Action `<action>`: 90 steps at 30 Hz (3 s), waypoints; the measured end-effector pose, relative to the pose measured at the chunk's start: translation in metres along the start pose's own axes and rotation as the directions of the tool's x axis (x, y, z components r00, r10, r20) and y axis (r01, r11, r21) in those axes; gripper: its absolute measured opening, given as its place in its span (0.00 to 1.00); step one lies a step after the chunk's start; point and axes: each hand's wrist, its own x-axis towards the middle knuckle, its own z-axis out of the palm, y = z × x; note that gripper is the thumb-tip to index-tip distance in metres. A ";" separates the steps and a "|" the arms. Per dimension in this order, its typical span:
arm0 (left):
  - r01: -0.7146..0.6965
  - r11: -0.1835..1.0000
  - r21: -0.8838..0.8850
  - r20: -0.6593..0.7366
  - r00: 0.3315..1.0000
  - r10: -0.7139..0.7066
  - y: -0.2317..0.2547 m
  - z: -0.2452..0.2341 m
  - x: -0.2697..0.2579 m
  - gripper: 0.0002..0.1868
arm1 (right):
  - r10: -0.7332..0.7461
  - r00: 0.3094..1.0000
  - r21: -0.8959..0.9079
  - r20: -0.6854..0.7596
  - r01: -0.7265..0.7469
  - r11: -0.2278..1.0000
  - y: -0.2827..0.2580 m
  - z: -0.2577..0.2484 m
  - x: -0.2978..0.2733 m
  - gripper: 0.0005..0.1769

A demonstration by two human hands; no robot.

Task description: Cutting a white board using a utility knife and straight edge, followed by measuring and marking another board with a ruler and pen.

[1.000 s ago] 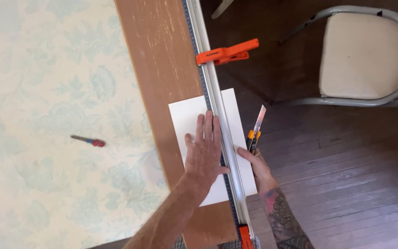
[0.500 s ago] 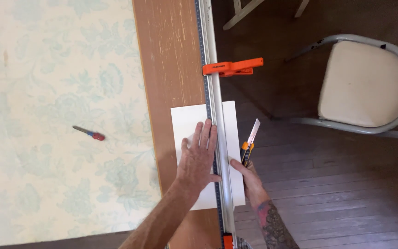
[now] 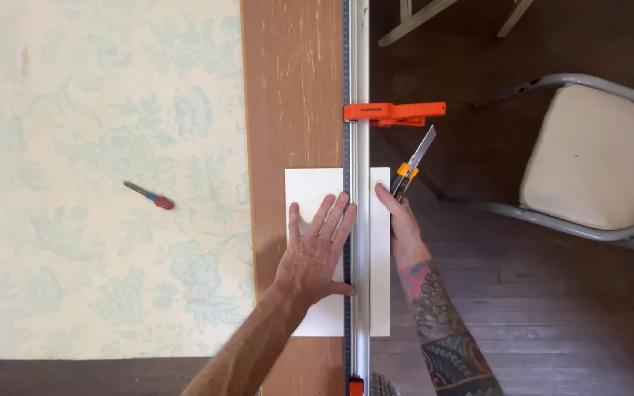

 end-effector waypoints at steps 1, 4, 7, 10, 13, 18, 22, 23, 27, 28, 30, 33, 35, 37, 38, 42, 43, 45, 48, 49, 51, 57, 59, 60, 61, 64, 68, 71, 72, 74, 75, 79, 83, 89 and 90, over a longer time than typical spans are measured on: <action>0.001 1.000 -0.003 0.003 1.000 -0.001 0.001 0.000 0.000 0.73 | 0.003 1.000 -0.002 0.000 -0.003 1.000 0.001 0.000 -0.002 0.24; -0.007 1.000 0.003 0.027 1.000 0.006 -0.002 -0.003 0.001 0.73 | 0.057 0.998 0.029 -0.022 -0.056 0.998 -0.006 0.010 -0.012 0.23; -0.014 0.999 -0.043 0.004 1.000 0.015 -0.003 0.000 0.001 0.71 | 0.175 0.984 0.066 -0.037 -0.172 0.983 -0.009 0.015 -0.025 0.25; -0.011 0.999 -0.033 0.000 1.000 0.011 -0.008 0.003 0.002 0.70 | 0.172 0.985 0.076 -0.011 -0.171 0.982 0.016 0.001 0.013 0.28; -0.053 0.999 -0.007 -0.046 0.998 0.052 -0.007 0.013 -0.001 0.73 | -0.031 0.999 -0.039 0.041 0.032 0.999 0.054 -0.041 0.047 0.19; 0.072 0.954 0.291 -0.501 0.861 0.088 -0.009 0.061 0.011 0.89 | 0.051 0.998 -0.029 -0.030 -0.052 0.998 0.153 -0.147 0.006 0.15; 0.042 0.956 0.291 -0.478 0.872 0.107 -0.014 0.063 0.010 0.88 | 0.349 0.930 -0.070 -0.120 -0.358 0.931 0.139 -0.131 -0.054 0.42; 0.024 0.960 0.278 -0.487 0.866 0.119 -0.015 0.065 0.011 0.87 | 0.367 0.922 -0.055 -0.123 -0.376 0.925 0.143 -0.133 -0.053 0.49; -0.025 0.972 0.233 -0.510 0.848 0.144 -0.020 0.074 0.015 0.88 | 0.126 0.979 0.083 0.161 -0.141 0.987 0.204 -0.170 -0.017 0.32; -0.030 0.972 0.233 -0.509 0.848 0.149 -0.021 0.077 0.018 0.88 | 0.126 0.980 0.086 0.156 -0.140 0.986 0.209 -0.172 -0.013 0.32; -0.049 0.977 0.207 -0.513 0.845 0.151 -0.024 0.084 0.020 0.91 | 0.232 0.971 -0.060 0.055 -0.229 0.972 0.219 -0.177 -0.007 0.40; -0.059 0.973 0.222 -0.517 0.839 0.169 -0.025 0.085 0.021 0.91 | 0.234 0.963 -0.023 0.130 -0.233 0.972 0.224 -0.178 -0.004 0.39; -0.061 0.974 0.217 -0.518 0.839 0.168 -0.027 0.086 0.023 0.91 | 0.168 0.972 0.026 0.165 -0.175 0.984 0.200 -0.167 -0.020 0.32; -0.065 0.977 0.205 -0.519 0.839 0.164 -0.022 0.084 0.019 0.92 | 0.105 0.976 0.070 0.191 -0.120 0.990 0.152 -0.148 -0.053 0.25; -0.027 0.975 0.222 -0.503 0.853 0.138 -0.016 0.080 0.014 0.91 | 0.105 0.994 -0.176 -0.037 -0.110 0.978 0.115 -0.133 -0.078 0.22; 0.119 0.957 0.264 -0.329 0.944 -0.026 0.007 0.059 0.021 0.91 | -0.143 0.960 -0.701 -0.239 -0.069 0.710 0.021 -0.080 -0.135 0.32; 0.123 0.956 0.266 -0.327 0.945 -0.031 0.014 0.045 0.015 0.91 | -0.139 0.962 -0.701 -0.235 -0.068 0.710 0.005 -0.057 -0.148 0.32; 0.154 0.939 0.307 -0.087 0.987 -0.134 0.029 0.017 0.012 0.88 | -0.024 0.995 -0.745 -0.102 -0.060 0.665 -0.030 -0.015 -0.168 0.42; 0.105 0.991 0.082 0.102 0.988 -0.113 0.027 -0.017 0.001 0.78 | -0.327 0.933 -0.793 0.147 0.309 0.525 -0.014 -0.005 -0.152 0.36; 0.096 0.992 0.084 0.107 0.989 -0.105 0.027 -0.020 -0.001 0.78 | -0.325 0.936 -0.793 0.137 0.301 0.530 -0.013 -0.001 -0.148 0.36; 0.094 0.985 0.143 0.113 0.987 -0.110 0.026 -0.024 -0.005 0.76 | -0.500 0.835 -0.834 0.230 0.434 0.340 -0.010 0.008 -0.140 0.34; 0.078 0.992 0.099 0.056 0.995 -0.084 0.022 -0.006 0.000 0.77 | -0.593 0.754 -0.878 0.282 0.452 0.157 0.010 0.011 -0.115 0.35; 0.073 0.991 0.108 0.059 0.995 -0.080 0.021 -0.006 0.001 0.77 | -0.588 0.760 -0.894 0.276 0.428 0.134 0.013 0.012 -0.112 0.35; 0.076 0.990 0.117 0.061 0.995 -0.084 0.021 -0.006 0.002 0.77 | -0.582 0.765 -0.906 0.276 0.409 0.109 0.014 0.011 -0.111 0.36; 0.073 0.991 0.116 0.060 0.995 -0.080 0.022 -0.004 0.002 0.77 | -0.583 0.765 -0.907 0.273 0.406 0.108 0.013 0.012 -0.113 0.36; 0.063 0.991 0.115 0.041 0.997 -0.068 0.020 -0.004 0.002 0.77 | -0.559 0.791 -0.925 0.248 0.364 0.106 0.012 0.015 -0.114 0.34; 0.058 0.995 0.080 0.059 0.996 -0.063 0.021 -0.005 0.003 0.77 | -0.557 0.793 -0.935 0.247 0.347 0.078 0.019 0.008 -0.108 0.36; 0.059 0.996 0.063 0.066 0.996 -0.063 0.019 -0.005 0.003 0.77 | -0.564 0.787 -0.935 0.249 0.348 0.072 0.021 0.010 -0.107 0.36; 0.059 0.997 0.051 0.070 0.996 -0.062 0.020 -0.004 0.003 0.77 | -0.566 0.787 -0.937 0.244 0.343 0.072 0.022 0.010 -0.108 0.36; 0.060 0.997 0.041 0.072 0.995 -0.063 0.020 -0.003 0.005 0.77 | -0.571 0.782 -0.934 0.251 0.351 0.071 0.021 0.010 -0.107 0.36; 0.061 0.998 0.032 0.073 0.995 -0.063 0.020 -0.002 0.005 0.78 | -0.577 0.776 -0.930 0.256 0.360 0.071 0.021 0.010 -0.108 0.36; 0.055 0.998 0.041 0.052 0.997 -0.057 0.019 -0.002 0.005 0.76 | -0.538 0.807 -0.941 0.243 0.330 0.071 0.017 0.014 -0.112 0.36; 0.053 0.998 0.022 0.074 0.996 -0.054 0.019 0.000 0.006 0.77 | -0.511 0.826 -0.955 0.238 0.294 0.031 0.016 0.019 -0.116 0.36; 0.059 0.998 0.033 0.070 0.996 -0.061 0.020 -0.002 0.003 0.77 | -0.490 0.820 -0.945 0.295 0.327 -0.022 0.017 0.010 -0.123 0.35; 0.058 0.998 0.039 0.061 0.996 -0.061 0.020 -0.005 0.002 0.76 | -0.494 0.814 -0.936 0.307 0.351 -0.004 0.019 0.008 -0.125 0.35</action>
